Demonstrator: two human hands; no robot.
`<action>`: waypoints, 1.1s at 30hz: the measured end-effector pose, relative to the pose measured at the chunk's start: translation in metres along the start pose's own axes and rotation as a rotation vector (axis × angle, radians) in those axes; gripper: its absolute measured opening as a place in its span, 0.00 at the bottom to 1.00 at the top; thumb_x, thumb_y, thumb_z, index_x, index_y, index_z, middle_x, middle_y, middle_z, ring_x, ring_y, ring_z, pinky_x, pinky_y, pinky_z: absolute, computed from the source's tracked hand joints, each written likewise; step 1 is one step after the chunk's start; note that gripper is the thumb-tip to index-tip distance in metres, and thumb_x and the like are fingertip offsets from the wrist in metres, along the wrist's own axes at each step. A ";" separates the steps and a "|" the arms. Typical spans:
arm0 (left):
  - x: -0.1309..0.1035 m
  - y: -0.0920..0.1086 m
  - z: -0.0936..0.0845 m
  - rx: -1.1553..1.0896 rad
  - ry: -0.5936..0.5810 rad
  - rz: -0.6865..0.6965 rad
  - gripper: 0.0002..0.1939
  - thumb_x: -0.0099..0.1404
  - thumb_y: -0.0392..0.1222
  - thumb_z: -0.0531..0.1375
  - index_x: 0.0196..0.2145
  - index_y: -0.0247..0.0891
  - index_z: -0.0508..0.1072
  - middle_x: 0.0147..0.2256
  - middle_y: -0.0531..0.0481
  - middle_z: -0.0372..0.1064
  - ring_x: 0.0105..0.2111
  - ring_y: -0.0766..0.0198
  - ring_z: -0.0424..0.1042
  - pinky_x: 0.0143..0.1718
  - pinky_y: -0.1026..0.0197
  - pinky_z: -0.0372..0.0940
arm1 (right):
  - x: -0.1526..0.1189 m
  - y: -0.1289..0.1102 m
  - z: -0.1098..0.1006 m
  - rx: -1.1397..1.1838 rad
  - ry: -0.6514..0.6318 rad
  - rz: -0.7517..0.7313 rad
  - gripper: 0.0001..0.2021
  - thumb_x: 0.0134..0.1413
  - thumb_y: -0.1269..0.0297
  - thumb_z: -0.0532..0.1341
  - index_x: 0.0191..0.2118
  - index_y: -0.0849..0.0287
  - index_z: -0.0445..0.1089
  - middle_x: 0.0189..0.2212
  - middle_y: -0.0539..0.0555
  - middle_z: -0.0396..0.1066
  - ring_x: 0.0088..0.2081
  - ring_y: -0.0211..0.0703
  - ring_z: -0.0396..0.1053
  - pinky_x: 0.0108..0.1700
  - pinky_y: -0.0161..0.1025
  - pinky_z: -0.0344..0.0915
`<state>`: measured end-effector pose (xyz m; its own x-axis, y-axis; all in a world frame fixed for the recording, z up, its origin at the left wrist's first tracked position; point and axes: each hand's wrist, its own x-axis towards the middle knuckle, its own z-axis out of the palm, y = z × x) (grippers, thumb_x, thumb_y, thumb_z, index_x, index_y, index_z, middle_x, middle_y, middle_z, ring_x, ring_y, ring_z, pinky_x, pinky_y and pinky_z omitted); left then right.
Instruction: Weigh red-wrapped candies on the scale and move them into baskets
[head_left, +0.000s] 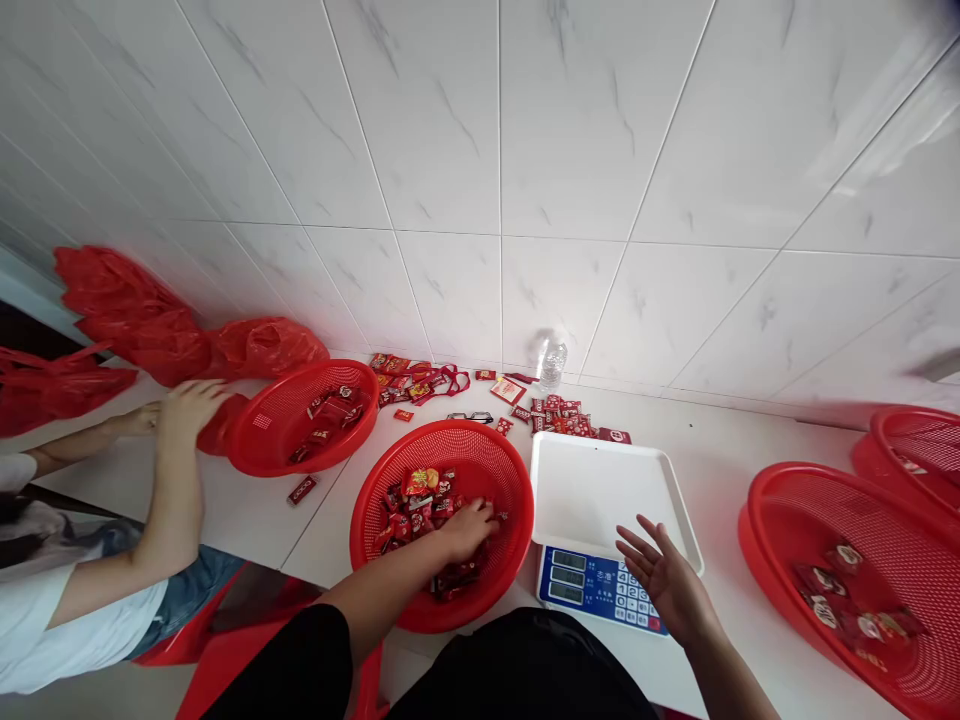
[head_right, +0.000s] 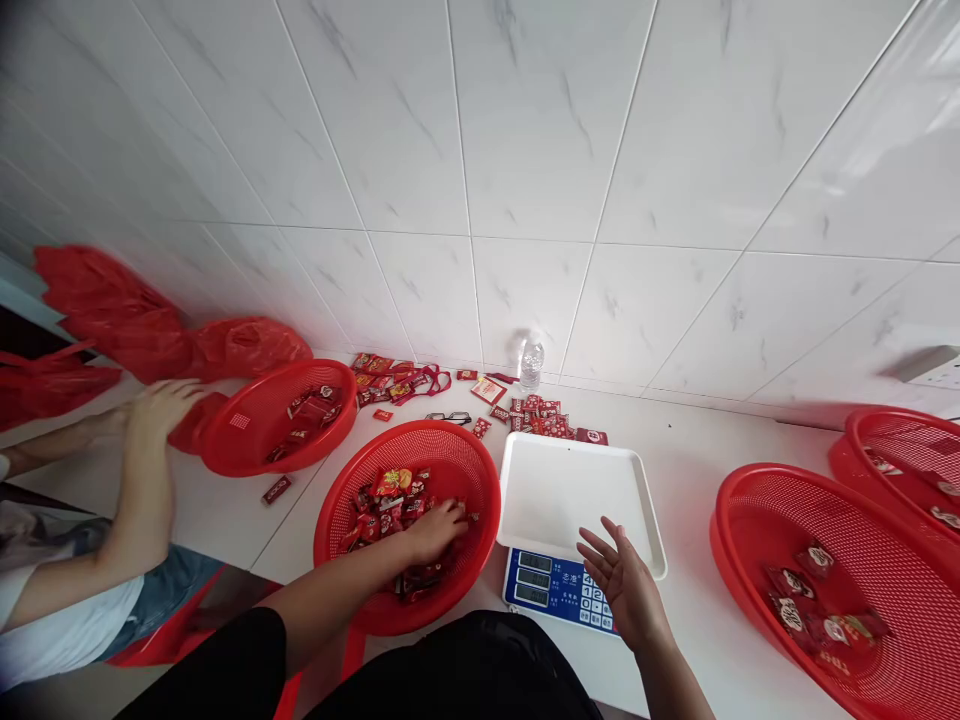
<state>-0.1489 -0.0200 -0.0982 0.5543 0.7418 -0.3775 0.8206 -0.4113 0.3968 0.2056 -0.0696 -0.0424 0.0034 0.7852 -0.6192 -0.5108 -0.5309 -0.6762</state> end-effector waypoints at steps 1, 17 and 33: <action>-0.003 -0.005 -0.003 -0.007 0.007 -0.005 0.19 0.56 0.31 0.55 0.44 0.45 0.71 0.50 0.45 0.63 0.56 0.51 0.54 0.53 0.50 0.54 | 0.000 0.000 0.000 0.000 0.001 -0.001 0.30 0.50 0.43 0.58 0.57 0.49 0.58 0.45 0.54 0.73 0.48 0.49 0.70 0.49 0.44 0.66; 0.036 0.010 -0.004 -0.213 0.054 -0.474 0.45 0.40 0.47 0.67 0.56 0.40 0.59 0.63 0.37 0.43 0.61 0.35 0.39 0.54 0.42 0.51 | 0.000 -0.004 -0.005 -0.053 0.006 -0.026 0.28 0.49 0.44 0.59 0.54 0.50 0.62 0.45 0.54 0.74 0.46 0.47 0.71 0.42 0.38 0.69; 0.025 0.003 -0.043 -0.639 0.496 -0.555 0.04 0.58 0.39 0.56 0.32 0.36 0.68 0.29 0.51 0.69 0.31 0.64 0.69 0.34 0.62 0.63 | -0.005 -0.009 -0.009 -0.091 0.010 -0.047 0.26 0.47 0.46 0.61 0.50 0.52 0.66 0.41 0.53 0.75 0.41 0.45 0.72 0.38 0.36 0.71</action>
<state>-0.1388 0.0198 -0.0702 -0.1290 0.9418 -0.3106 0.6360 0.3189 0.7028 0.2184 -0.0715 -0.0367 0.0344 0.8073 -0.5892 -0.4294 -0.5204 -0.7381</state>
